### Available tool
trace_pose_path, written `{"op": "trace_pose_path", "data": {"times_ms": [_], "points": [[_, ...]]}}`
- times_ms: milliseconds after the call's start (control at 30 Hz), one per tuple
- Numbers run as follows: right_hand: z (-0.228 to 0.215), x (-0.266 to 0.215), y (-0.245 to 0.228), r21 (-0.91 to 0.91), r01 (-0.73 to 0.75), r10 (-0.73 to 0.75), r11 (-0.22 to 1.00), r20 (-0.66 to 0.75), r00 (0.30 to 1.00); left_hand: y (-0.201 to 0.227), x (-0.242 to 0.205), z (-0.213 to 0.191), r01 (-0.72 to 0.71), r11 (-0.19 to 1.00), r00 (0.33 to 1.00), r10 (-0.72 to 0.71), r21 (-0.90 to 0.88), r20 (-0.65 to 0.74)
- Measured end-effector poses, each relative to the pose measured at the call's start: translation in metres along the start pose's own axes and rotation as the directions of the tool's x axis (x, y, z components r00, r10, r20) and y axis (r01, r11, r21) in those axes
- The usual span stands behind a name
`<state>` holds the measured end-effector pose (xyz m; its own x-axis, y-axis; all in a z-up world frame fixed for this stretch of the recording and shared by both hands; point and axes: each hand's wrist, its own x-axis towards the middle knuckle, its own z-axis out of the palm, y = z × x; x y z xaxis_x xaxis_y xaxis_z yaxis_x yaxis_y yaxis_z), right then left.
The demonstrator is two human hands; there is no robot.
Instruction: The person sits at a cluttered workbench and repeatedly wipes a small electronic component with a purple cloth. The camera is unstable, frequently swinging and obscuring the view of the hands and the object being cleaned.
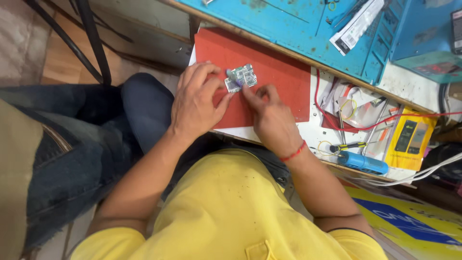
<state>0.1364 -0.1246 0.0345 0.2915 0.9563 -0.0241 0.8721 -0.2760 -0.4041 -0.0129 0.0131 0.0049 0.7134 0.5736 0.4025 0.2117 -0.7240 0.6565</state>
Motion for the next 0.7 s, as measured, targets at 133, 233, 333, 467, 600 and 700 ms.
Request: {"op": "trace_pose_path", "data": {"times_ms": [133,233,333,467,600,700], "points": [[0.007,-0.02,0.008,0.046,0.087,-0.085,0.995,-0.035,0.996,0.004,-0.01,0.004,0.009,1.0,1.0,-0.009,0.008,0.021],[0.006,-0.012,0.02,-0.019,0.024,-0.025,1.0,-0.091,0.996,-0.004,0.0,0.004,-0.026,1.0,1.0,0.026,0.016,-0.009],[0.01,-0.03,0.022,-0.008,0.069,-0.069,0.998,-0.072,0.995,-0.002,-0.016,0.008,-0.008,1.0,1.0,0.008,0.028,0.015],[0.01,-0.023,0.022,-0.023,0.045,-0.048,0.999,-0.137,0.989,-0.005,-0.008,0.007,0.004,1.0,0.999,-0.005,0.022,0.032],[0.007,-0.022,0.014,0.024,0.058,-0.055,0.998,-0.098,0.994,-0.001,-0.013,0.007,0.001,1.0,1.0,-0.002,0.028,0.018],[-0.002,-0.015,0.012,0.002,0.084,-0.084,0.996,-0.093,0.992,0.001,-0.005,0.008,0.004,1.0,1.0,-0.005,0.027,0.028]]}}
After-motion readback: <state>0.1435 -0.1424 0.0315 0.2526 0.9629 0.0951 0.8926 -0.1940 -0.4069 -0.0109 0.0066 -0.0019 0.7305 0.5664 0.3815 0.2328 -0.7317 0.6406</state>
